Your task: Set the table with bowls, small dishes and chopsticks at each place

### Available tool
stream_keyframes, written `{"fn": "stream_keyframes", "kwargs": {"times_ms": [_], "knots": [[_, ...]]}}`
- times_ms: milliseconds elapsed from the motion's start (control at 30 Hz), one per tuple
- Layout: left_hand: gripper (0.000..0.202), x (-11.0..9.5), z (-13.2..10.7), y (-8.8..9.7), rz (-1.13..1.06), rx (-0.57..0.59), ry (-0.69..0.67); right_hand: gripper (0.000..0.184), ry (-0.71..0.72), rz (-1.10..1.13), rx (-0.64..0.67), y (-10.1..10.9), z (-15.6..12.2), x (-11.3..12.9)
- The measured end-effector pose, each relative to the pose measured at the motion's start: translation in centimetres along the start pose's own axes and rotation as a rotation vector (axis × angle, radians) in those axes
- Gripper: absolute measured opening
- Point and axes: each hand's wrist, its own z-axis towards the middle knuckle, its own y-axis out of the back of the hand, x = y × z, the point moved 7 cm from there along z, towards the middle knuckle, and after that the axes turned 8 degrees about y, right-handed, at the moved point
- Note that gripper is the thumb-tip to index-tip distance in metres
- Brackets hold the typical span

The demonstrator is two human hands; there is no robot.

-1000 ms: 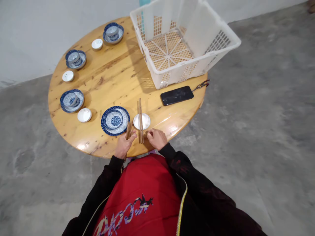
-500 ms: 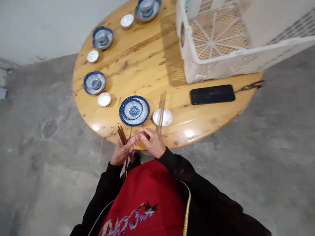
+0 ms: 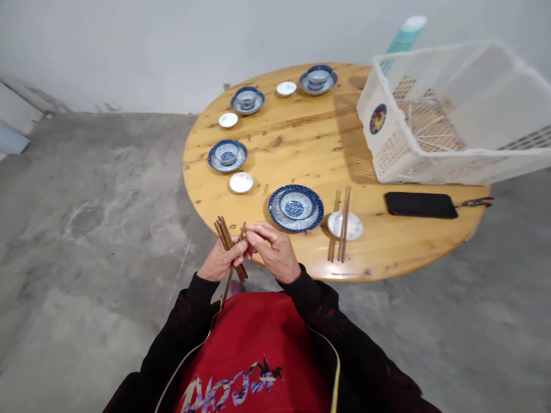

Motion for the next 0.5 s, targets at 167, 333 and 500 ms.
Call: {"fn": "stream_keyframes", "kwargs": {"times_ms": [167,333,500], "knots": [[0.05,-0.1,-3.0,5.2,0.05,0.028,0.012,0.027,-0.081,0.04,-0.048,-6.4,0.8,-0.9],[0.056,-0.9,-4.2,8.2,0.032,0.075,0.052,0.023,0.065,-0.178,-0.019,-9.9,3.4,1.0],[0.057,-4.5,-2.8,9.4,0.031,0.102,-0.028,0.019,0.377,-0.447,0.13,-12.5,7.5,5.2]]}}
